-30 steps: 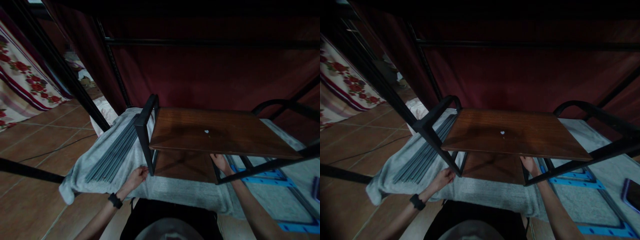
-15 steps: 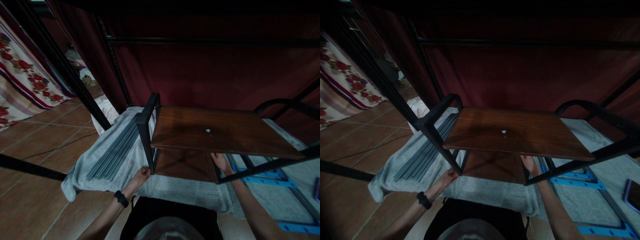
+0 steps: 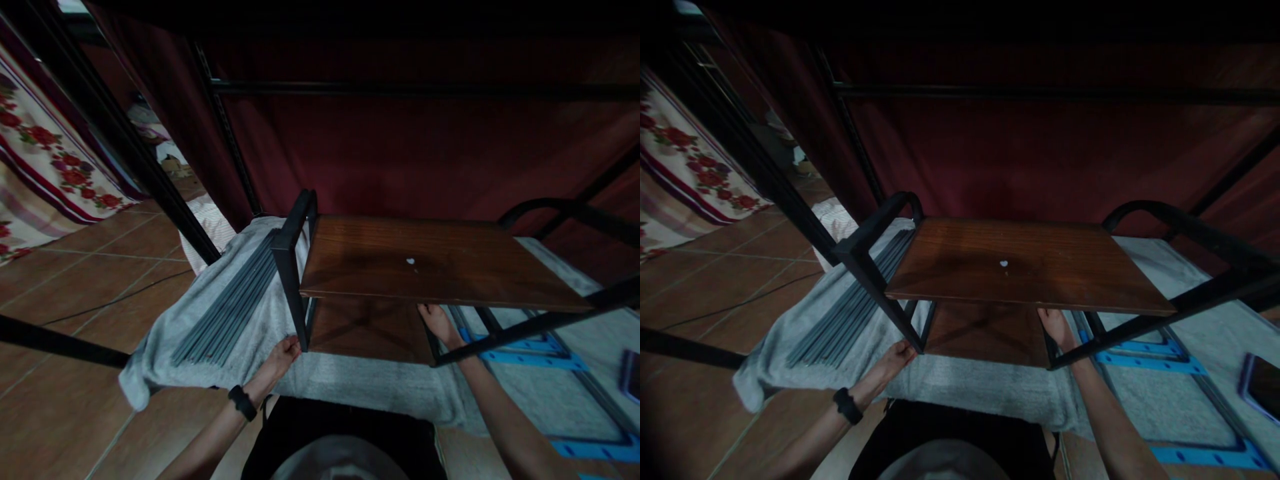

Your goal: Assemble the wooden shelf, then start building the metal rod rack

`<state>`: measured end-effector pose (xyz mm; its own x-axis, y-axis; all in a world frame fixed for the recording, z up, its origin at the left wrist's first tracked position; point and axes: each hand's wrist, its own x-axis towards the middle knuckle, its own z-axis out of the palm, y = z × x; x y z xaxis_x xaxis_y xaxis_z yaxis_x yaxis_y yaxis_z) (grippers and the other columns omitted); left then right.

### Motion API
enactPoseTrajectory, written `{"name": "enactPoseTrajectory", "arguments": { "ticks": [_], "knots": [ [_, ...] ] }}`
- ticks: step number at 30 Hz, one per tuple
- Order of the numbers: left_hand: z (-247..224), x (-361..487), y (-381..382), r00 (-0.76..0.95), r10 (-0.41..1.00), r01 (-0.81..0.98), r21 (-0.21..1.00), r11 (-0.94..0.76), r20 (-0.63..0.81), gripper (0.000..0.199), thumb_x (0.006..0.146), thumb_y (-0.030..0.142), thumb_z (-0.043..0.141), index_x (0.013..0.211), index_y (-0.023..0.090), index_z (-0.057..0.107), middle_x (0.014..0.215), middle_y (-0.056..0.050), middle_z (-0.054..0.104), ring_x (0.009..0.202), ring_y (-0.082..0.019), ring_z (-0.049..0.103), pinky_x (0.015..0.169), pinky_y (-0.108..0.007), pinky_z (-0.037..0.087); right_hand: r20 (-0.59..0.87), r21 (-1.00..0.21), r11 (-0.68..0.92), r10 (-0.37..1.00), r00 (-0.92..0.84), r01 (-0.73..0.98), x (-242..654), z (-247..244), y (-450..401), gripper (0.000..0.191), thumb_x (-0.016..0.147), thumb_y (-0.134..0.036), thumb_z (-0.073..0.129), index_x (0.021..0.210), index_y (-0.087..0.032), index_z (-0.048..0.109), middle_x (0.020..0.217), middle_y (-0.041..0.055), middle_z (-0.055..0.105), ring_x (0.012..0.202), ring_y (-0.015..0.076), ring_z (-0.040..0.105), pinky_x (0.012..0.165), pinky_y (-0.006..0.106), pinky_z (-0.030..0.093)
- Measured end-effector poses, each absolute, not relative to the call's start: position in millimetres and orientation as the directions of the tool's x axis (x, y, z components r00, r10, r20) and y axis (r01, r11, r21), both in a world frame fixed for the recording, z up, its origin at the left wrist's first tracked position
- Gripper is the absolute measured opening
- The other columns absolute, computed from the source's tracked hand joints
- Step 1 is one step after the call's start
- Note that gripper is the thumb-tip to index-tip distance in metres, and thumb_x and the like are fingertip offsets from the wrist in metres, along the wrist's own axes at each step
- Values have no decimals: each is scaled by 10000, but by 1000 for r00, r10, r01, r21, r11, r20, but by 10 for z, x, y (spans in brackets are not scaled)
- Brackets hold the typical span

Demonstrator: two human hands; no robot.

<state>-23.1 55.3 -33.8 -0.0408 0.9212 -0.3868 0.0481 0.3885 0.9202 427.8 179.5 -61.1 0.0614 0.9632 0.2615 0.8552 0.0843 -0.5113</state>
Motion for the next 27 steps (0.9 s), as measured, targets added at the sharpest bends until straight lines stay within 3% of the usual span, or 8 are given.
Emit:
{"name": "enactPoseTrajectory", "arguments": {
  "ticks": [7,13,19,23,27],
  "knots": [
    [-218,-169,539,-55,927,124,918,376,-372,190,668,372,633,681,190,580,599,8,531,663,-165,514,665,-290,429,158,-602,36,985,75,798,4240,-552,1790,293,906,-304,425,770,-182,653,850,175,720,954,267,674,848,325,473],
    [-263,-218,557,-67,930,295,883,364,-361,148,724,340,584,717,193,594,620,-17,570,703,-198,556,616,-288,418,125,-670,-10,984,126,743,4243,-532,1797,274,879,-353,471,628,-256,522,713,143,669,807,269,647,774,359,453],
    [-257,-275,583,-3,923,408,842,352,-384,257,769,456,521,694,211,509,552,25,486,489,-132,426,500,-271,335,113,-763,5,985,127,646,4292,-568,1781,163,790,-400,555,777,-239,573,822,103,698,814,251,638,782,365,479],
    [-225,-334,573,21,921,454,825,338,-388,372,774,587,461,728,219,486,556,27,496,447,-122,409,473,-269,325,112,-820,19,986,127,572,4336,-581,1747,280,746,-444,575,905,-217,620,911,73,715,876,247,654,847,394,503],
    [-165,-426,594,3,957,535,808,245,-292,396,766,617,463,730,224,500,555,26,494,494,-145,471,511,-279,377,131,-858,25,976,172,513,4402,-563,1670,396,723,-551,566,901,-205,645,889,76,715,891,252,663,858,417,524]
  ]
}}
